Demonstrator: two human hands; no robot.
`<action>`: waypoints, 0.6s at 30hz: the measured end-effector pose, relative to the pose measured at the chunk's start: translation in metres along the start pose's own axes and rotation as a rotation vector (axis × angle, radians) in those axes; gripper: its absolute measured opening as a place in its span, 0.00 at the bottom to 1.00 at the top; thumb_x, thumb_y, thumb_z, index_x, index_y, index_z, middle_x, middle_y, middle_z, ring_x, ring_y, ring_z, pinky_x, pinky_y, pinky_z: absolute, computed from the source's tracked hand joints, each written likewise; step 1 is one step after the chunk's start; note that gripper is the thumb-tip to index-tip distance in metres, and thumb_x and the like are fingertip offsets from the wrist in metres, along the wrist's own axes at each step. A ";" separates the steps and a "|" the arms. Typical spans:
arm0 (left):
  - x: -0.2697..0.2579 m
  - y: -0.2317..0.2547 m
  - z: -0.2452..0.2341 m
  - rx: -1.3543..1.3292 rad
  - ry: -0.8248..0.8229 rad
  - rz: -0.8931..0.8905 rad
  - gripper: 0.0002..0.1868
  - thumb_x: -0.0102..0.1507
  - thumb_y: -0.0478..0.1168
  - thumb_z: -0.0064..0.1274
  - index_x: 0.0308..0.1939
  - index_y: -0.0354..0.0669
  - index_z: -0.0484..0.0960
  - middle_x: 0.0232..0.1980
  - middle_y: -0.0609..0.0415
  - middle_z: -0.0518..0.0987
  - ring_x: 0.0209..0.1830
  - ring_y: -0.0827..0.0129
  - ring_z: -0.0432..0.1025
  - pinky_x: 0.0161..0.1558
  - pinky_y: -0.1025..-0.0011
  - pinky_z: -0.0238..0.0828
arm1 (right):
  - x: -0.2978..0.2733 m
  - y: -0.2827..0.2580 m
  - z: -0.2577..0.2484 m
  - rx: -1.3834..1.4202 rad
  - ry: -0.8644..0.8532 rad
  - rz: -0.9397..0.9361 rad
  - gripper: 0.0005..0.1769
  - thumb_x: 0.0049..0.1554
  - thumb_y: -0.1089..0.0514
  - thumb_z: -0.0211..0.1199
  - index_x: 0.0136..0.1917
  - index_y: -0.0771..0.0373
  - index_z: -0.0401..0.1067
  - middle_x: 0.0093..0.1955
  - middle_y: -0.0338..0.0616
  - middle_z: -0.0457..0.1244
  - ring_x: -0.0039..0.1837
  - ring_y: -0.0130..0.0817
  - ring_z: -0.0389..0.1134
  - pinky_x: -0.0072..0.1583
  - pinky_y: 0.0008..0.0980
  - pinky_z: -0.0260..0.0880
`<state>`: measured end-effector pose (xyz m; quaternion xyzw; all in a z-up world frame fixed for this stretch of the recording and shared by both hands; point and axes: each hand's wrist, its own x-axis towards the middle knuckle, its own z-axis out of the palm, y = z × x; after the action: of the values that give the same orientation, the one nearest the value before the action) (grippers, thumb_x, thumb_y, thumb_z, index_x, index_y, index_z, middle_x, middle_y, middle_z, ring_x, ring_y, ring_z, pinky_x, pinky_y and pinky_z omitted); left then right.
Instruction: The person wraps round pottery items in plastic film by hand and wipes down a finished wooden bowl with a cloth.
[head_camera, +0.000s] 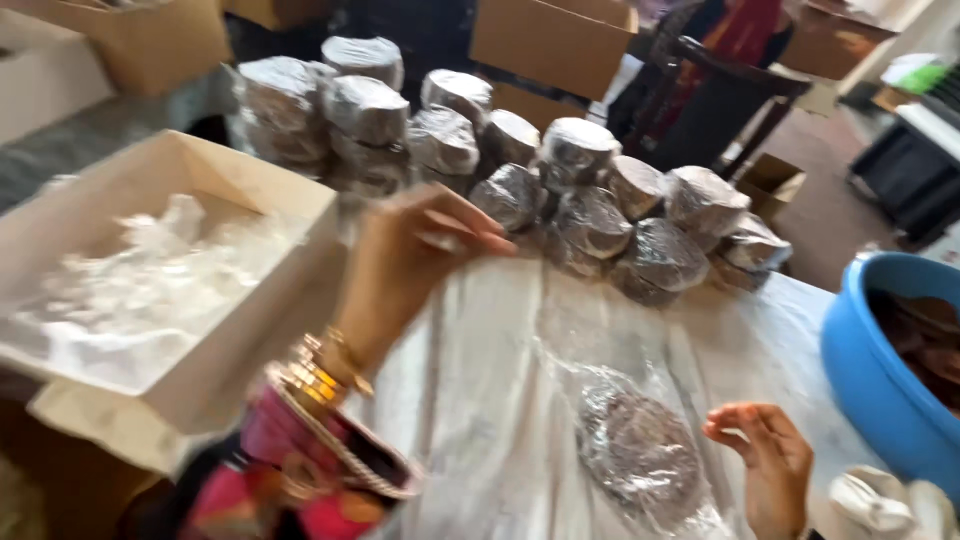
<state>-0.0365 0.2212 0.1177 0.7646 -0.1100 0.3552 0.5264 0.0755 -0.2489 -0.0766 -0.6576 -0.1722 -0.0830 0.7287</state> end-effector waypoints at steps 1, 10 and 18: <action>0.004 -0.007 -0.031 0.022 0.006 -0.002 0.07 0.58 0.35 0.65 0.38 0.41 0.84 0.42 0.59 0.88 0.41 0.77 0.84 0.40 0.77 0.80 | 0.002 0.004 -0.003 0.018 -0.013 0.003 0.13 0.70 0.56 0.54 0.52 0.70 0.71 0.50 0.52 0.68 0.51 0.39 0.72 0.55 0.43 0.75; -0.007 -0.097 -0.217 0.826 -0.176 -0.259 0.15 0.55 0.33 0.60 0.43 0.53 0.92 0.44 0.51 0.88 0.42 0.63 0.82 0.44 0.64 0.77 | 0.007 0.031 -0.008 -0.185 0.077 0.076 0.13 0.69 0.59 0.57 0.52 0.73 0.73 0.48 0.55 0.68 0.48 0.38 0.71 0.52 0.40 0.76; 0.008 -0.092 -0.146 1.475 -0.082 -0.029 0.05 0.62 0.40 0.59 0.39 0.54 0.88 0.39 0.49 0.84 0.40 0.55 0.80 0.39 0.62 0.75 | 0.005 0.012 0.009 -0.155 0.066 0.086 0.11 0.64 0.56 0.59 0.48 0.68 0.74 0.43 0.48 0.71 0.43 0.31 0.71 0.49 0.34 0.75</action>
<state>-0.0433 0.3908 0.0839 0.9338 0.1479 0.3012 -0.1244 0.0835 -0.2375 -0.0854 -0.7157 -0.1126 -0.0862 0.6839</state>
